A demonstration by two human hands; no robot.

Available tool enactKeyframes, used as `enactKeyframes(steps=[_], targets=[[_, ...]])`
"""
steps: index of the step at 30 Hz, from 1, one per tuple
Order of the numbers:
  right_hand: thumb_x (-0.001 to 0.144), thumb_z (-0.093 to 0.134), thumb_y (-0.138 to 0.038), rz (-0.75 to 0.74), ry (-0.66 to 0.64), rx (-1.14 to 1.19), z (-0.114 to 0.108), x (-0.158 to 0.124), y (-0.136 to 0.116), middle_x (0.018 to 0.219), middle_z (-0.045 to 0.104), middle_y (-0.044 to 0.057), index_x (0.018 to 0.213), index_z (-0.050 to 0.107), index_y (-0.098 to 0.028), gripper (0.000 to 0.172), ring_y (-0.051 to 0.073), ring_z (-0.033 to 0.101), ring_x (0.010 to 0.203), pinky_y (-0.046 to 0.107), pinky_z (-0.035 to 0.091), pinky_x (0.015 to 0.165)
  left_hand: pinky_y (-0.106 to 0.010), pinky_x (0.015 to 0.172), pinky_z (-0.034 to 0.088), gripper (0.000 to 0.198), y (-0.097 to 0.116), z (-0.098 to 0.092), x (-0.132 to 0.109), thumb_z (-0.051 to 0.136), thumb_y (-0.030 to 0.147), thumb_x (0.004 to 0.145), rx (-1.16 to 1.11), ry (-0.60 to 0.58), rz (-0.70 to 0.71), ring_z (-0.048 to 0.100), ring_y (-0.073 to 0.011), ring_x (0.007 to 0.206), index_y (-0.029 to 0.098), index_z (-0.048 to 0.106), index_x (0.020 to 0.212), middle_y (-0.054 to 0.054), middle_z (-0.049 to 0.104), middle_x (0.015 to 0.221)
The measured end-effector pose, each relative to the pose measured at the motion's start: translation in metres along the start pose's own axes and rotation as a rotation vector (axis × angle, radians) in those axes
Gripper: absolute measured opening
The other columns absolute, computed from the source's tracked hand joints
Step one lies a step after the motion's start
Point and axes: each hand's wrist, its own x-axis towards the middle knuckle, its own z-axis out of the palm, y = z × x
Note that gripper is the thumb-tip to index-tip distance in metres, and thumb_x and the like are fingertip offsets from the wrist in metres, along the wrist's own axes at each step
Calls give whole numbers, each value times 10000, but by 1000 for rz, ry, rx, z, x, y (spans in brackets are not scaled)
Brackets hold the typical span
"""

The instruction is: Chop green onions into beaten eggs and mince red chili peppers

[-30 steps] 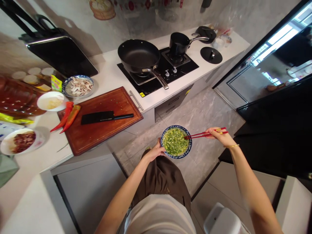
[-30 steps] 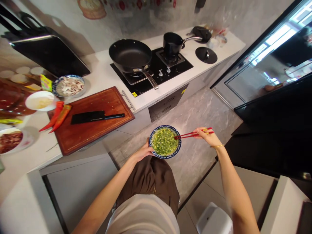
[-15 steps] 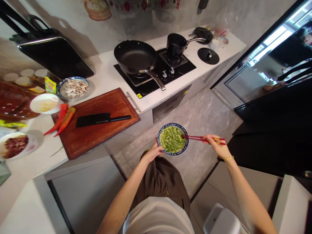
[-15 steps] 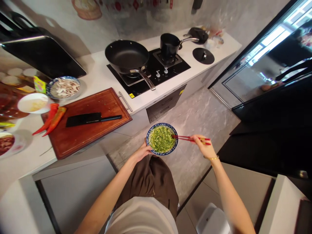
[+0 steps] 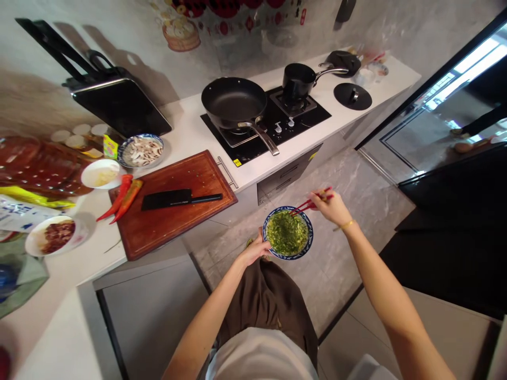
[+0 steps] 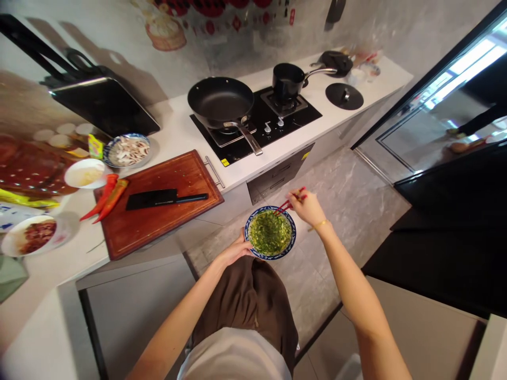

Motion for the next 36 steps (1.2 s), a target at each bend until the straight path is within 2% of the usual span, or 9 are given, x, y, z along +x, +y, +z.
enactKeyframes(steps=[3,7,11,14,18,23,26,31,36], targets=[[821,489,-265,-49,-187,-292,9,58,-31,581,634,17,732,663,-144,230,143,619,573,231,475,640,-363,694,558,733,3,-2,12,584,72,626,56,-27,-17,625,-129,742,272,260,1253,-48,562,1095],[804,500,-201,-74,-353,-588,44,103,-77,744,680,93,783,665,-92,199,173,638,727,224,448,691,-340,658,554,699,14,0,31,585,99,641,105,-77,20,616,-127,702,260,299,1258,-34,584,1004],[836,469,-243,-165,-459,-647,83,101,-106,793,690,125,806,669,-104,245,194,642,746,240,441,669,-383,688,552,674,32,2,48,580,123,660,102,-103,74,619,-163,797,262,314,1264,-55,580,1051],[850,479,-283,-303,-560,-575,84,80,-106,701,685,92,691,664,-143,280,178,639,689,245,443,665,-378,691,550,675,46,-1,58,585,132,667,108,-96,93,614,-167,803,252,308,1270,-64,583,1060],[861,476,-379,-320,-634,-222,30,68,-72,746,694,54,670,670,-162,348,151,636,690,248,484,687,-367,676,554,667,60,-6,64,594,134,666,77,-59,124,617,-155,762,233,300,1256,-71,572,1072],[765,566,-522,2,-249,265,-45,86,12,922,693,50,864,691,-180,377,189,651,836,320,548,765,-389,702,558,702,65,2,68,611,125,650,-22,-18,115,628,-155,796,274,273,1246,-60,531,1154],[733,612,-518,84,-131,282,-59,80,60,957,687,64,834,699,-184,360,214,647,884,354,553,795,-428,720,555,733,59,17,76,590,108,653,-128,61,147,632,-167,805,277,243,1275,-76,515,1190],[773,597,-467,152,-278,413,-65,64,114,922,691,63,870,690,-182,315,213,662,843,383,569,771,-459,731,553,763,42,51,102,561,62,635,-249,204,234,622,-184,831,271,230,1290,-72,526,1159],[760,603,-489,47,-94,374,-102,88,153,969,687,65,880,688,-197,327,231,637,937,395,555,806,-475,784,533,680,28,89,130,558,47,632,-349,267,303,612,-174,846,238,318,1239,-64,546,1118]])
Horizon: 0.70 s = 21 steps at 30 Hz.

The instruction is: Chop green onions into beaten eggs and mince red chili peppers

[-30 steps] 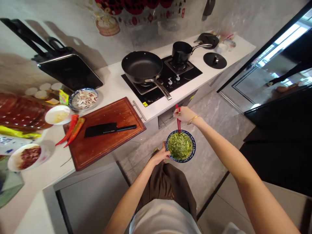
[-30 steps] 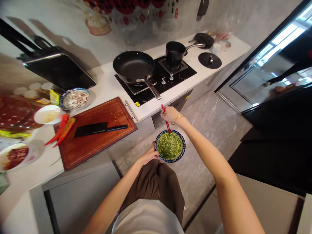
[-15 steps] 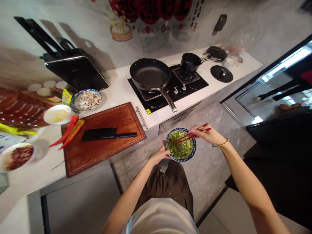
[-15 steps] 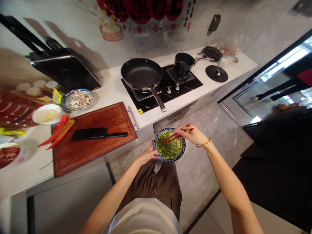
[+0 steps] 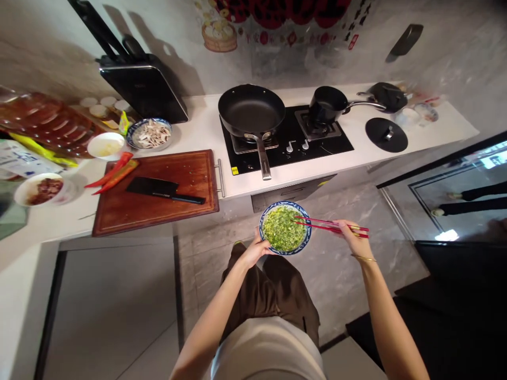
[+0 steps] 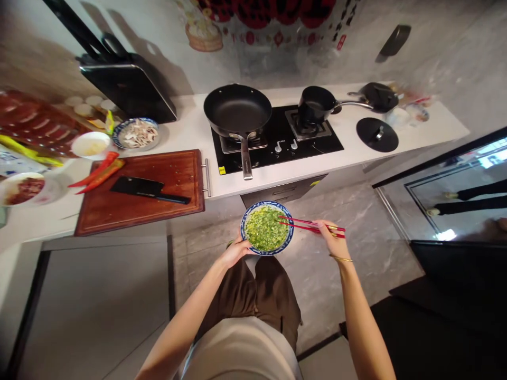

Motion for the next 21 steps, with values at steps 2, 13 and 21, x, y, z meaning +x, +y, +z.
enactKeyframes(steps=[2,13,21], targets=[[759,601,-495,-6,-103,-54,-12,5,2,962,692,62,861,700,-208,320,235,636,946,388,550,820,-487,794,525,653,-10,15,2,556,43,629,-30,35,22,610,-176,847,225,342,1218,-58,560,1078],[753,608,-503,43,-237,46,-42,12,10,923,696,59,859,682,-193,336,230,663,872,393,574,772,-483,762,530,642,-45,51,6,556,39,625,-78,114,89,592,-140,782,232,331,1195,-33,545,1020],[818,545,-453,-79,-207,-9,-42,2,-3,976,693,64,928,679,-198,308,218,655,897,382,567,791,-500,797,511,663,-46,55,6,551,40,627,-78,115,81,604,-166,820,232,336,1224,-43,553,1033]])
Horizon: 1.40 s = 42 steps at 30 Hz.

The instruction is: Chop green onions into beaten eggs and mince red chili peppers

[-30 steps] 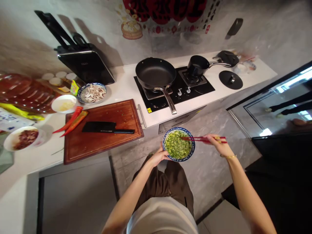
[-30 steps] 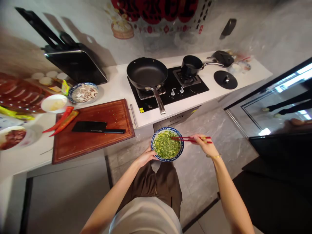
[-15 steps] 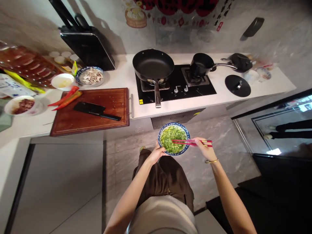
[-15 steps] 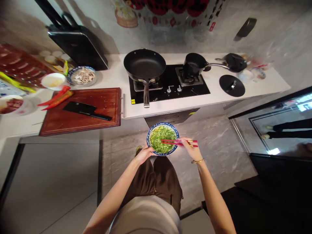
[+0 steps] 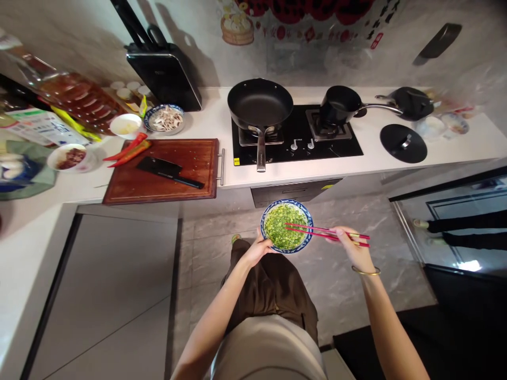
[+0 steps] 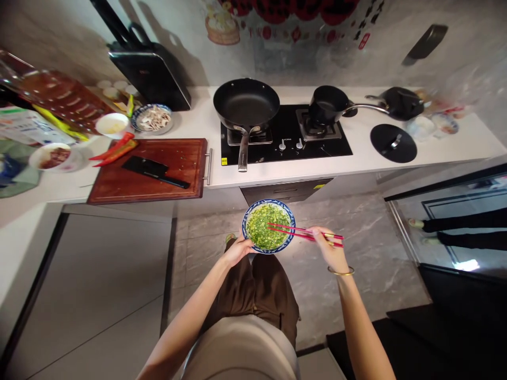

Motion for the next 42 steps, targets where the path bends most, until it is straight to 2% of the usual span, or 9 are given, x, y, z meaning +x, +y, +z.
enactKeyframes(steps=[4,9,16,25,28,33,36,39,42], targets=[[833,541,-390,5,-261,-173,-5,-19,-11,991,697,44,922,699,-237,237,206,647,926,358,527,867,-506,802,508,645,1,-2,-2,554,51,633,1,-20,13,609,-173,827,241,344,1213,-39,555,1037],[833,543,-384,-36,-29,-219,-15,-25,-12,1047,681,41,978,687,-243,249,221,629,981,384,497,902,-501,811,507,576,-6,-1,1,551,55,639,28,-3,9,601,-169,859,229,375,1160,-57,513,1124],[839,524,-385,40,-138,-253,-7,-59,6,990,699,41,938,700,-249,243,208,642,942,361,504,890,-486,794,519,605,-24,11,12,528,60,665,13,29,80,581,-161,875,252,320,1201,-68,472,1153],[819,540,-435,-37,230,-175,-41,-30,33,1023,681,67,971,685,-214,305,228,622,969,433,493,901,-464,805,518,649,-26,13,7,542,50,645,35,-9,46,556,-132,864,286,311,1204,-37,477,1152],[820,543,-432,4,183,-171,-36,-37,34,1047,669,63,978,684,-216,302,222,616,975,421,498,899,-448,801,522,636,-29,12,8,542,54,651,48,-3,71,555,-131,866,286,309,1195,-36,469,1141],[825,543,-422,100,4,-91,-1,-61,36,995,679,66,952,687,-211,286,216,639,903,387,538,839,-446,787,527,650,-33,10,9,530,52,646,54,41,65,557,-124,829,287,284,1199,-36,472,1113],[820,552,-418,78,107,-39,4,-60,35,980,678,70,895,684,-203,264,225,634,924,393,536,845,-455,789,525,665,-32,10,7,525,46,641,35,44,60,558,-136,851,286,272,1208,-41,476,1124],[827,549,-395,53,232,12,-9,-53,31,1023,665,66,913,665,-202,241,224,631,941,403,537,841,-470,791,519,663,-31,10,4,532,47,642,18,23,56,569,-152,862,276,278,1211,-51,483,1140],[835,539,-388,62,164,3,-14,-57,21,1074,652,63,956,659,-201,253,221,629,956,394,535,847,-482,808,509,670,-32,10,3,548,46,638,-3,20,57,575,-148,851,273,291,1213,-47,505,1121]])
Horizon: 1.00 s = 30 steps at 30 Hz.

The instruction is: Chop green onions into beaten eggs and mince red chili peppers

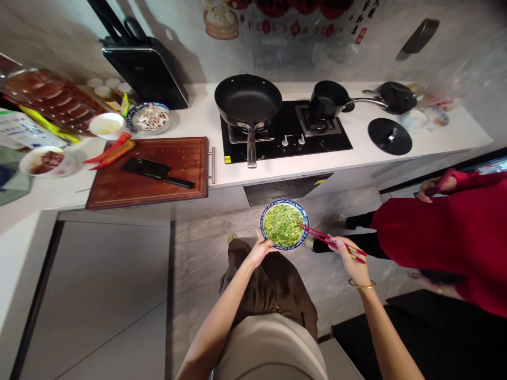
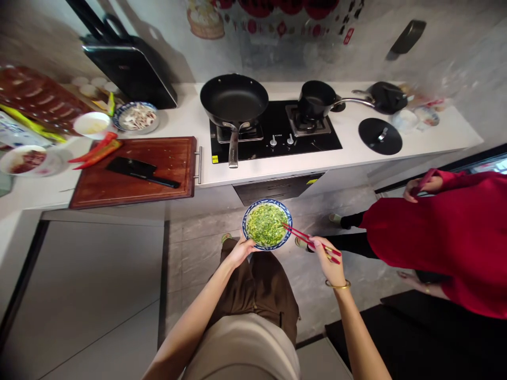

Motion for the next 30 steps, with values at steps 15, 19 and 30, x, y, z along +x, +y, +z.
enactKeyframes(steps=[15,19,30], targets=[[840,538,-384,-20,-135,-37,19,3,-31,1079,659,48,963,672,-229,238,232,619,1003,404,527,887,-490,799,521,666,8,-4,-9,560,46,647,-36,-51,-51,616,-167,837,275,301,1215,-24,550,1068],[834,545,-386,4,-285,27,40,5,-29,1026,674,58,943,680,-221,240,231,637,963,409,540,869,-471,772,538,654,12,-4,-6,561,54,654,-14,-44,-53,615,-145,790,268,298,1213,-22,534,1070],[832,541,-407,-33,-232,13,51,7,-61,1041,676,51,961,682,-233,258,232,639,960,388,539,864,-445,747,540,698,14,-6,-8,543,35,647,-42,-64,-36,603,-169,799,282,286,1247,-31,540,1087]])
